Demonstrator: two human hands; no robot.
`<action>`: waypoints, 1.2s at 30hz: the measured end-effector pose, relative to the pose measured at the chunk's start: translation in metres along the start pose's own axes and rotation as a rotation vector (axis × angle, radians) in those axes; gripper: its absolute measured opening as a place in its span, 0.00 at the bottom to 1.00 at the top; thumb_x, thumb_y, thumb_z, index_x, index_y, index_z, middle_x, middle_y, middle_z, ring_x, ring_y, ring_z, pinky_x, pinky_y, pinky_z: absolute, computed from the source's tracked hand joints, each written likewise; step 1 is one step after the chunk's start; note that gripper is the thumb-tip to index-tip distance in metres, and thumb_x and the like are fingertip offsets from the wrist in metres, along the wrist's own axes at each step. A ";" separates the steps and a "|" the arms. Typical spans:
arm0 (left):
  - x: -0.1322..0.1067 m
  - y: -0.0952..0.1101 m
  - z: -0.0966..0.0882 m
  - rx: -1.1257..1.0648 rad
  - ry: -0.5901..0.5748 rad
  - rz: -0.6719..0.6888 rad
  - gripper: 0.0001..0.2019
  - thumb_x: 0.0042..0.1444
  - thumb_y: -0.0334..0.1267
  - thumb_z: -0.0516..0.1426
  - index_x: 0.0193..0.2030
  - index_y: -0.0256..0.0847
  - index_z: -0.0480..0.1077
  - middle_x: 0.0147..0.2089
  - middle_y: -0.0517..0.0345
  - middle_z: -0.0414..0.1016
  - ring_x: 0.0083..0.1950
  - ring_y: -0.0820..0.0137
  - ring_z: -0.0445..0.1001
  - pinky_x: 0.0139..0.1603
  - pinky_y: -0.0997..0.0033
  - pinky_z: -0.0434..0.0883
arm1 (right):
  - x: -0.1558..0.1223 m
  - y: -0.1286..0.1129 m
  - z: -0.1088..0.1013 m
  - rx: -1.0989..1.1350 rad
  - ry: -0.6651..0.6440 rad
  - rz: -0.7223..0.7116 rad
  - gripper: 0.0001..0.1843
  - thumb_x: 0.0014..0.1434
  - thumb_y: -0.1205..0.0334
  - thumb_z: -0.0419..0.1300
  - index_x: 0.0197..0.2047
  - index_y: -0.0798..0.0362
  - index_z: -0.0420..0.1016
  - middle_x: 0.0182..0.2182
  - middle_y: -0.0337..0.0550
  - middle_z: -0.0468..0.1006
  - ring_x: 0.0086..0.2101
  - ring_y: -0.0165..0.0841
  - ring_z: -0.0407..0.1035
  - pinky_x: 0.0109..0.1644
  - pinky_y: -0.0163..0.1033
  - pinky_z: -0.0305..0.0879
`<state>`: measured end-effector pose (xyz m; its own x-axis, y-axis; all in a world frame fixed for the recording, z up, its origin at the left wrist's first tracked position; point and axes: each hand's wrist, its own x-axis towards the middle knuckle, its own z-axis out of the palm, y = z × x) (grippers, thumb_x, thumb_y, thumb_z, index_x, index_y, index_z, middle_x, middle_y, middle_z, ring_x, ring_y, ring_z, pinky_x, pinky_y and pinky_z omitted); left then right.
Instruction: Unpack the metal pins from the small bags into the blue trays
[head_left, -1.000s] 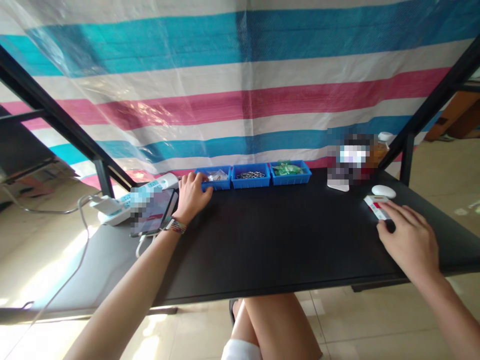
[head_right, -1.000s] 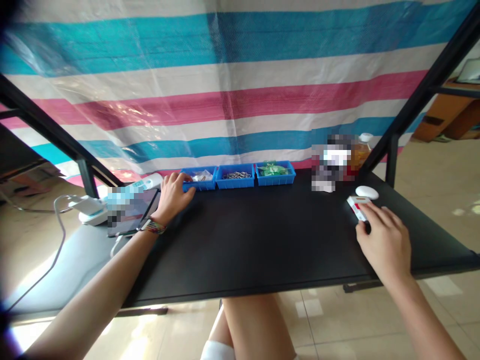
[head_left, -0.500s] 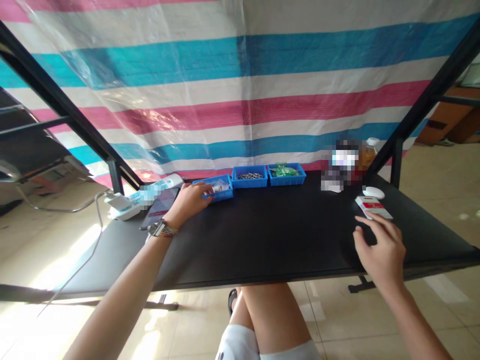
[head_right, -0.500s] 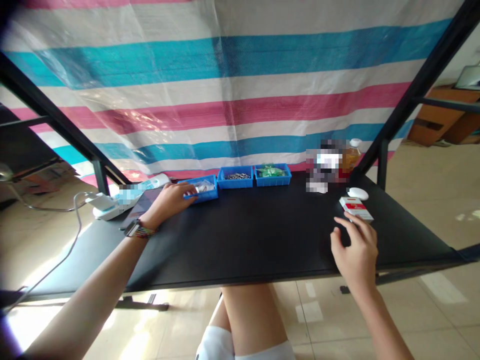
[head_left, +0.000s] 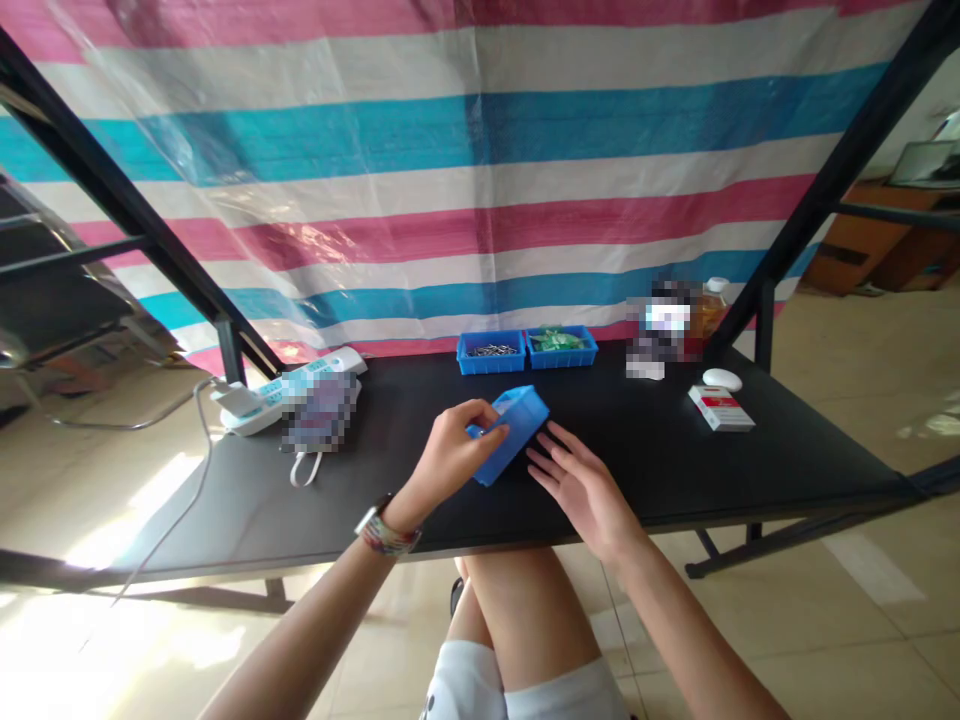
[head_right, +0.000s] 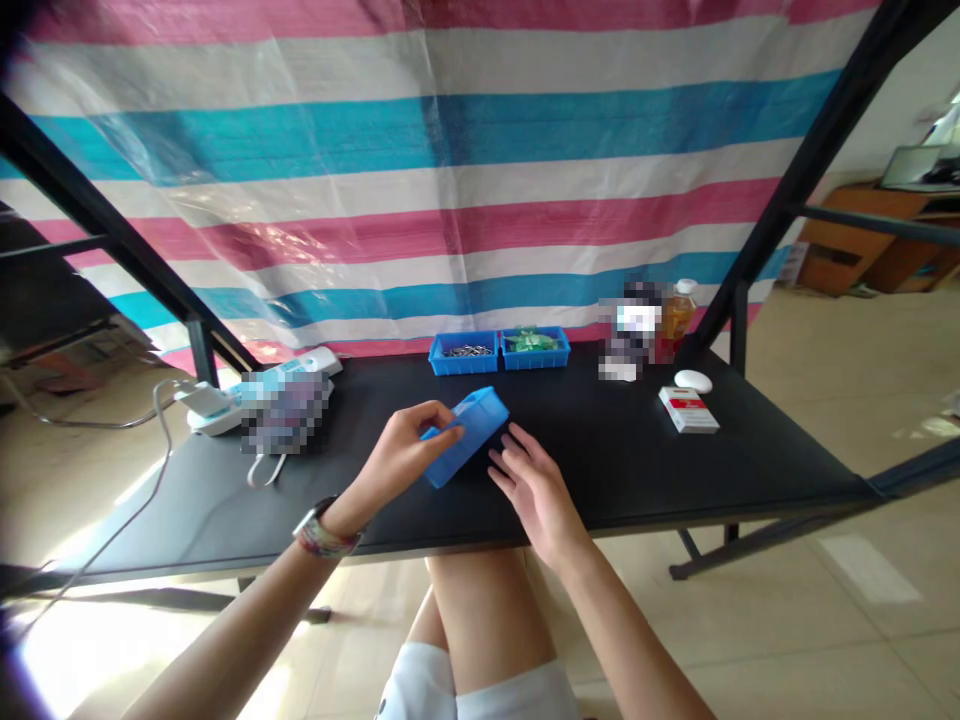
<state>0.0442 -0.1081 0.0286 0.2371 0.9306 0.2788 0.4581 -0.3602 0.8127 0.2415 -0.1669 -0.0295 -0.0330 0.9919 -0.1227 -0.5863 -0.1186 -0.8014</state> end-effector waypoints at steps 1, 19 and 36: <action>0.003 0.004 0.012 -0.088 -0.019 -0.030 0.11 0.58 0.44 0.63 0.31 0.39 0.73 0.30 0.60 0.74 0.33 0.69 0.71 0.35 0.72 0.67 | 0.006 0.002 0.007 0.068 0.005 0.016 0.25 0.54 0.48 0.74 0.55 0.40 0.80 0.57 0.42 0.82 0.60 0.47 0.73 0.67 0.58 0.66; 0.005 -0.016 0.053 -0.472 0.040 -0.110 0.11 0.56 0.38 0.59 0.43 0.38 0.79 0.44 0.49 0.83 0.47 0.59 0.79 0.51 0.63 0.74 | 0.117 -0.082 0.010 -0.636 -0.445 0.361 0.17 0.60 0.57 0.69 0.52 0.52 0.82 0.43 0.47 0.87 0.39 0.40 0.82 0.43 0.40 0.79; -0.012 -0.013 0.014 -0.382 -0.147 -0.251 0.17 0.62 0.45 0.58 0.51 0.43 0.82 0.55 0.48 0.83 0.59 0.52 0.78 0.49 0.61 0.77 | 0.157 -0.120 0.036 -1.237 -0.502 -0.031 0.32 0.49 0.59 0.75 0.59 0.42 0.84 0.58 0.44 0.81 0.56 0.49 0.73 0.62 0.50 0.68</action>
<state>0.0472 -0.1154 0.0076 0.2908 0.9568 -0.0031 0.1756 -0.0502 0.9832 0.2776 0.0044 0.0683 -0.4819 0.8724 -0.0813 0.5137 0.2061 -0.8329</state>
